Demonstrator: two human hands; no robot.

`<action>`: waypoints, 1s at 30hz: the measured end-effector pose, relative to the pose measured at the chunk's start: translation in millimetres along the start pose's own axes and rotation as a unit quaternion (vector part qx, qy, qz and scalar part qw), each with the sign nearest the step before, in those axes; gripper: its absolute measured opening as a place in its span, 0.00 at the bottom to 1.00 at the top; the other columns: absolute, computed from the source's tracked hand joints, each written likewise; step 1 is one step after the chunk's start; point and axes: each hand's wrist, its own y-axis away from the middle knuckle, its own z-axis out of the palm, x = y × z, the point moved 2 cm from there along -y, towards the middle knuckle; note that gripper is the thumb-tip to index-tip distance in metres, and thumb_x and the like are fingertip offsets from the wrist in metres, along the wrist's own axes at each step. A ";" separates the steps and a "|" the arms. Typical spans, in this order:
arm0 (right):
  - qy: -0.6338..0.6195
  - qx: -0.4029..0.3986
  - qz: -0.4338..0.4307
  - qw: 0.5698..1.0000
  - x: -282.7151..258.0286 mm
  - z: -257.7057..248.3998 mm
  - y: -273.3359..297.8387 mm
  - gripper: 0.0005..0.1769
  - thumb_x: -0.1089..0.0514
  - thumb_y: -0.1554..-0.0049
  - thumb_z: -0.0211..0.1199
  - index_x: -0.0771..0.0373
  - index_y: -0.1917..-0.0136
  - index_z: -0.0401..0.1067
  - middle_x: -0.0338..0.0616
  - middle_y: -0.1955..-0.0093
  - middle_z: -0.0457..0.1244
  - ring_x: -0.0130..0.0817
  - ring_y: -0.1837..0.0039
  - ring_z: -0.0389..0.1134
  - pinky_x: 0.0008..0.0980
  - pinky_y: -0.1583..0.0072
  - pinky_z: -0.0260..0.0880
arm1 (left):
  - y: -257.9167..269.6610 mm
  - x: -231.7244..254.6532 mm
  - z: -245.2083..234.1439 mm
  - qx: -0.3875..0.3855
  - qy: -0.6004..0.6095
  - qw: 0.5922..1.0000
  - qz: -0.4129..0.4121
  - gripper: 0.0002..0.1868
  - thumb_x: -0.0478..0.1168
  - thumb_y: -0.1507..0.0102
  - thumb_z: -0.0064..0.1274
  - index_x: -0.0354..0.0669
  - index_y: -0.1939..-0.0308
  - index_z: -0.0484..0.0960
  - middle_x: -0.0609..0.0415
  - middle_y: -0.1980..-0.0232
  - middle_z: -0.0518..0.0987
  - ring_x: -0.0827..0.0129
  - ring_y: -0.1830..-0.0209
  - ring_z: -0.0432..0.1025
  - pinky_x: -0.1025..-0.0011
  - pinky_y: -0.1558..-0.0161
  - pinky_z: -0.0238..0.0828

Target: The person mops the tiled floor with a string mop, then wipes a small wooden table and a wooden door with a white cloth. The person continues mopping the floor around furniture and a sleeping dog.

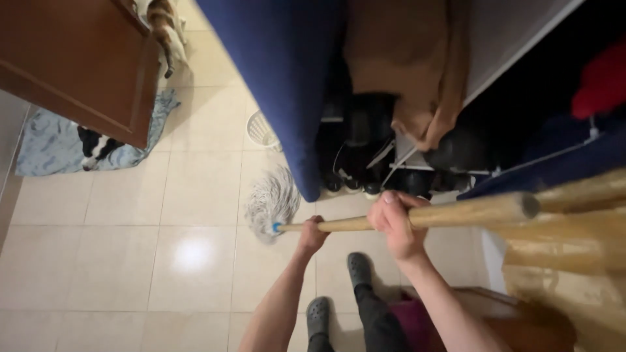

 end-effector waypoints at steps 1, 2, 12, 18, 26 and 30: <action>0.002 0.000 -0.001 1.000 5.1 13.2 17.5 0.28 0.69 0.35 0.48 0.58 0.77 0.55 0.39 0.84 0.48 0.29 0.81 0.51 0.25 0.71 0.58 | 20.3 -13.7 -14.2 -0.001 0.002 1.000 0.001 0.13 0.42 0.49 0.67 0.43 0.65 0.82 0.40 0.69 0.81 0.43 0.66 0.79 0.54 0.64 0.75; 0.028 0.031 0.039 0.998 11.5 24.9 33.8 0.28 0.66 0.36 0.49 0.57 0.78 0.56 0.38 0.84 0.49 0.27 0.80 0.52 0.25 0.70 0.58 | 39.1 -27.5 -28.7 0.008 0.009 1.000 -0.026 0.14 0.41 0.48 0.68 0.41 0.63 0.83 0.39 0.67 0.82 0.43 0.64 0.80 0.54 0.62 0.75; 0.007 0.036 0.161 0.986 -4.8 96.2 105.2 0.31 0.64 0.39 0.56 0.58 0.83 0.57 0.39 0.86 0.50 0.28 0.79 0.54 0.24 0.69 0.57 | 161.8 -89.9 -79.4 0.149 -0.022 0.986 -0.077 0.06 0.38 0.48 0.62 0.41 0.69 0.84 0.34 0.70 0.79 0.40 0.67 0.78 0.58 0.66 0.73; 0.087 0.084 0.136 0.983 -72.2 -5.9 95.6 0.28 0.60 0.41 0.59 0.59 0.82 0.61 0.39 0.83 0.54 0.26 0.76 0.56 0.26 0.68 0.60 | 126.9 -27.5 50.8 0.129 0.013 0.986 -0.101 0.07 0.42 0.48 0.62 0.45 0.71 0.81 0.44 0.73 0.79 0.52 0.70 0.78 0.63 0.68 0.72; 0.045 0.132 0.118 0.983 -184.3 -175.3 133.8 0.25 0.59 0.37 0.48 0.50 0.76 0.56 0.30 0.78 0.46 0.22 0.73 0.47 0.24 0.66 0.53 | 111.5 118.7 273.6 0.042 0.141 0.989 0.012 0.05 0.36 0.49 0.55 0.42 0.78 0.75 0.46 0.75 0.71 0.53 0.73 0.68 0.60 0.65 0.67; 0.203 0.229 -0.011 0.952 -262.3 -219.3 134.0 0.22 0.68 0.39 0.45 0.58 0.73 0.46 0.33 0.78 0.41 0.25 0.76 0.41 0.29 0.69 0.44 | 136.8 177.4 397.0 -0.091 -0.005 0.992 0.091 0.09 0.30 0.49 0.39 0.46 0.77 0.74 0.48 0.69 0.73 0.56 0.68 0.71 0.55 0.69 0.68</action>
